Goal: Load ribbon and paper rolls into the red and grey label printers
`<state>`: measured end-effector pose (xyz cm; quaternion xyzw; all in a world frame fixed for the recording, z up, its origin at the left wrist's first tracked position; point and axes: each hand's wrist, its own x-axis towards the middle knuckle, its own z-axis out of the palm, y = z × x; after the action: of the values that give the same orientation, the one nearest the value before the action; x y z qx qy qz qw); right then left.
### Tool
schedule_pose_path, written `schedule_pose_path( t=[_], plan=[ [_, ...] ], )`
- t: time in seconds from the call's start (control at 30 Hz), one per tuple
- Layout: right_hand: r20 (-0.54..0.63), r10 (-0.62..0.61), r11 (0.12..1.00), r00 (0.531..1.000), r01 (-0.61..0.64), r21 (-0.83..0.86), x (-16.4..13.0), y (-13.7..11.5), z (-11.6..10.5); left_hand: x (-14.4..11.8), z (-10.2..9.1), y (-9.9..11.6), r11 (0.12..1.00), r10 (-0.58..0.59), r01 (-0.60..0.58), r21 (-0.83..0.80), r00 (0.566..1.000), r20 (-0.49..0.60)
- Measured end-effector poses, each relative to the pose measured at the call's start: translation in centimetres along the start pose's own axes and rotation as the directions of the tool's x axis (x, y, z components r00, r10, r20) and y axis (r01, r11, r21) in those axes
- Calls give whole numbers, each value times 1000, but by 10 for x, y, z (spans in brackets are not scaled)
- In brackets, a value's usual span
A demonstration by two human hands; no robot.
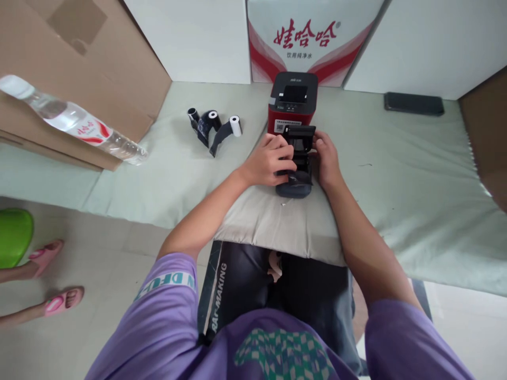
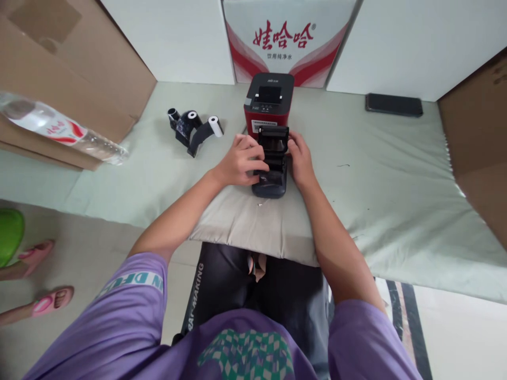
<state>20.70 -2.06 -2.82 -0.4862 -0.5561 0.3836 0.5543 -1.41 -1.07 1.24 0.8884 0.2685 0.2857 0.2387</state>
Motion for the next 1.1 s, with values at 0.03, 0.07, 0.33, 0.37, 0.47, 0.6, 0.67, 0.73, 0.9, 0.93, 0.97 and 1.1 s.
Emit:
schedule_pose_path(
  t=[0.03, 0.07, 0.33, 0.37, 0.47, 0.6, 0.67, 0.73, 0.9, 0.93, 0.97, 1.1],
  plan=[
    [1, 6, 1000, 1000, -6, 21, 0, 0, -1, -1, -1, 3, 1000, -8, 8, -14, 1000, -11],
    [8, 7, 999, 1000, -7, 42, -1, 0, -3, -3, -1, 6, 1000, -15, 14, -24, 1000, -22],
    [336, 19, 999, 941, -2, -53, -4, -9, -14, -16, 0, 7, 997, 42, -40, 60, 998, -39],
    [370, 27, 998, 929, -3, -66, -3, -11, -16, -16, 1, 6, 996, 66, -63, 62, 997, -39],
    [433, 40, 995, 901, 2, -95, -2, -16, -20, -15, 5, 3, 991, 129, -128, 43, 991, -30],
    [451, 44, 996, 892, -5, -88, 0, -14, -25, -14, 9, -1, 986, 167, -166, 26, 985, -34],
    [461, 37, 997, 887, 0, -80, 0, -11, -26, -14, 11, -3, 986, 163, -161, 36, 986, -42],
    [484, 31, 998, 875, 2, -67, 0, -9, -27, -14, 15, -4, 990, 136, -133, 42, 988, -69],
    [517, 31, 998, 855, 6, -69, -1, -10, -28, -8, 22, -4, 996, 88, -89, -13, 994, -72],
    [513, 22, 997, 858, 20, -76, -1, -10, -27, -6, 23, -4, 997, 77, -77, -12, 996, -53],
    [506, 12, 996, 862, 33, -81, -2, -10, -27, -4, 23, -4, 998, 62, -62, -7, 997, -40],
    [489, -2, 995, 872, 49, -83, -7, -7, -22, 0, 24, -6, 999, 41, -42, -22, 998, -54]
  ],
)
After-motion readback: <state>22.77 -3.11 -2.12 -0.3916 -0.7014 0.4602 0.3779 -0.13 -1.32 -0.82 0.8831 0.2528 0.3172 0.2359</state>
